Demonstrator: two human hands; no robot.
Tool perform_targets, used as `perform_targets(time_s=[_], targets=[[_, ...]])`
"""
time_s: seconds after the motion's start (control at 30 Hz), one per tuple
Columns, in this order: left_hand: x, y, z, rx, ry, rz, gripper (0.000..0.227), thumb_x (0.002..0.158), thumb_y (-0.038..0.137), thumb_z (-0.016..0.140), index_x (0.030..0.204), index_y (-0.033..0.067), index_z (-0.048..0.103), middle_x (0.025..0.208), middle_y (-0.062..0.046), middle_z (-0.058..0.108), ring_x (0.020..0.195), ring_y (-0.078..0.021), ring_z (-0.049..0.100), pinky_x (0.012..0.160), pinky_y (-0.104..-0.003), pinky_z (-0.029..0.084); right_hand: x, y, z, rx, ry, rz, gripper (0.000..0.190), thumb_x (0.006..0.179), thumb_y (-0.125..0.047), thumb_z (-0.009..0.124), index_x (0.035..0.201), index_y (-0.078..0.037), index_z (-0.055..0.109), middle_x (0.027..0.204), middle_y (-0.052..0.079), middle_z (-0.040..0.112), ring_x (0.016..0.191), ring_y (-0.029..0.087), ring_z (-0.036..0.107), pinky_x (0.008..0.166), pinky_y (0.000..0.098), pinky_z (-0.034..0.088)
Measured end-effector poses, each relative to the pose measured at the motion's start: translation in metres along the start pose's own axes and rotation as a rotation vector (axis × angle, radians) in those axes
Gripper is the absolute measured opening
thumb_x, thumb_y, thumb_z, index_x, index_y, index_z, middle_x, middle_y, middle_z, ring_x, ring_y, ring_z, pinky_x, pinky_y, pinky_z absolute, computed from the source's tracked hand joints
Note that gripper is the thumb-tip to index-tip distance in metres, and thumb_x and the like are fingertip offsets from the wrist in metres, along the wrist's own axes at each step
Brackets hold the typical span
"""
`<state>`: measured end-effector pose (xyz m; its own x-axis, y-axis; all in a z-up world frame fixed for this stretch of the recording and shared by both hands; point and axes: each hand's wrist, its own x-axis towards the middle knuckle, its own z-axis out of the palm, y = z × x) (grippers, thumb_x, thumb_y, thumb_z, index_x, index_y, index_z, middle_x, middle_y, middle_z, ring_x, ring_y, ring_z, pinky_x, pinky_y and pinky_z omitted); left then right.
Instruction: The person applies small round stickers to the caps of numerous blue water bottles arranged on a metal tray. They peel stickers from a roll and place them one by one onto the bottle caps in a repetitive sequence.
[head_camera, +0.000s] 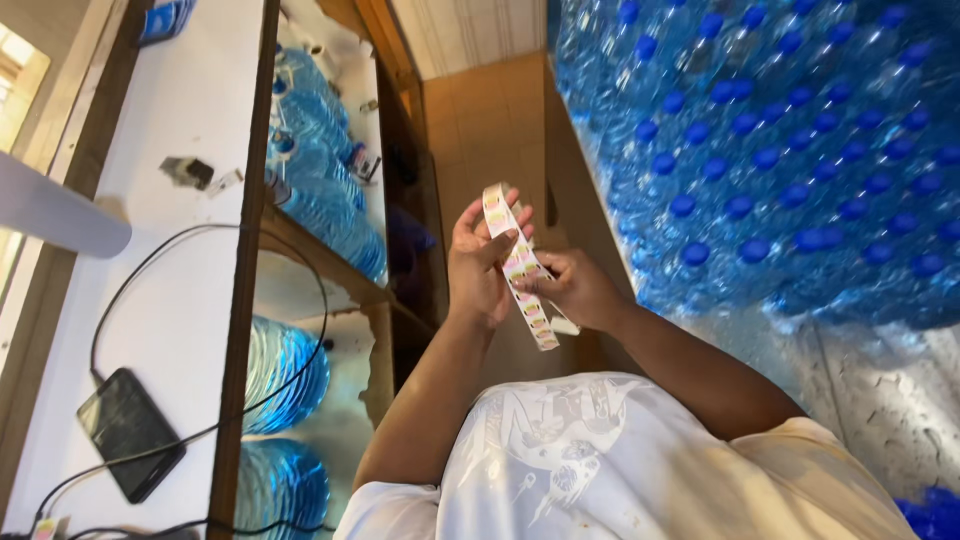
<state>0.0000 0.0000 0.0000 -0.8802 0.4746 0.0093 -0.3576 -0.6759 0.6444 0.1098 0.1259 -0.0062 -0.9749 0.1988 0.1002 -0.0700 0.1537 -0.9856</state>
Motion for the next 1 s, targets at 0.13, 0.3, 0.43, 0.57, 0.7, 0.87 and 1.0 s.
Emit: perform_targets(time_s=[0.13,0.3,0.43,0.57,0.7,0.87,1.0], targets=[[0.053,-0.009,-0.009,-0.032,0.030,-0.046,0.047,0.104,-0.011,0.066,0.142,0.0033,0.043,0.149,-0.029,0.068,0.119,-0.0522,0.075,0.099,-0.057,0.067,0.009,0.011,-0.038,-0.295,-0.046,-0.044,0.027,0.100,-0.030,0.082,0.084,-0.010,0.073,0.077,0.013,0.071,0.075,0.022,0.064,0.075,0.0389,0.053],[0.077,-0.019,-0.010,0.059,0.109,-0.127,0.037,0.113,0.007,0.063,0.147,-0.0064,0.058,0.147,-0.019,0.073,0.114,-0.0378,0.081,0.092,-0.049,0.072,0.011,0.004,-0.058,-0.308,-0.157,0.064,0.028,0.098,-0.032,0.084,0.088,-0.007,0.078,0.080,0.011,0.078,0.081,0.021,0.064,0.083,0.0386,0.055],[0.107,-0.012,-0.034,0.086,0.123,-0.140,0.040,0.114,0.011,0.062,0.151,-0.0023,0.060,0.152,-0.014,0.072,0.122,-0.0319,0.079,0.100,-0.046,0.067,0.004,0.045,-0.067,-0.394,-0.423,-0.063,0.029,0.096,-0.032,0.087,0.079,-0.010,0.077,0.078,0.009,0.073,0.077,0.023,0.066,0.079,0.0416,0.055],[0.130,0.008,-0.040,0.063,0.054,-0.109,0.043,0.116,0.012,0.060,0.157,0.0019,0.059,0.152,-0.016,0.071,0.126,-0.0297,0.077,0.107,-0.046,0.065,0.001,0.060,-0.069,-0.433,-0.463,0.020,0.035,0.094,-0.031,0.089,0.079,-0.004,0.072,0.083,0.015,0.076,0.082,0.033,0.073,0.081,0.0446,0.058],[0.127,0.022,-0.023,0.109,-0.065,-0.095,0.048,0.113,0.007,0.061,0.161,0.0076,0.058,0.148,-0.019,0.073,0.122,-0.0282,0.079,0.101,-0.042,0.068,-0.002,0.080,-0.068,-0.496,-0.320,0.166,0.031,0.096,-0.026,0.084,0.080,-0.001,0.074,0.086,0.018,0.079,0.088,0.035,0.078,0.085,0.0465,0.059],[0.106,0.000,-0.019,0.236,-0.254,-0.140,0.037,0.111,0.004,0.060,0.148,0.0003,0.067,0.123,-0.021,0.082,0.090,-0.0260,0.085,0.073,-0.033,0.073,0.004,0.058,-0.053,-0.592,-0.212,0.377,0.055,0.079,-0.045,0.099,0.120,-0.013,0.082,0.122,0.012,0.086,0.124,0.032,0.079,0.108,0.0446,0.060],[0.089,-0.029,-0.031,0.199,-0.389,-0.271,0.035,0.110,0.005,0.067,0.144,-0.0054,0.069,0.116,-0.028,0.081,0.082,-0.0302,0.085,0.066,-0.034,0.073,0.004,0.039,-0.061,-0.085,0.126,0.282,0.063,0.089,-0.007,0.092,0.147,-0.004,0.068,0.115,0.018,0.076,0.100,0.028,0.083,0.093,0.0431,0.067]])
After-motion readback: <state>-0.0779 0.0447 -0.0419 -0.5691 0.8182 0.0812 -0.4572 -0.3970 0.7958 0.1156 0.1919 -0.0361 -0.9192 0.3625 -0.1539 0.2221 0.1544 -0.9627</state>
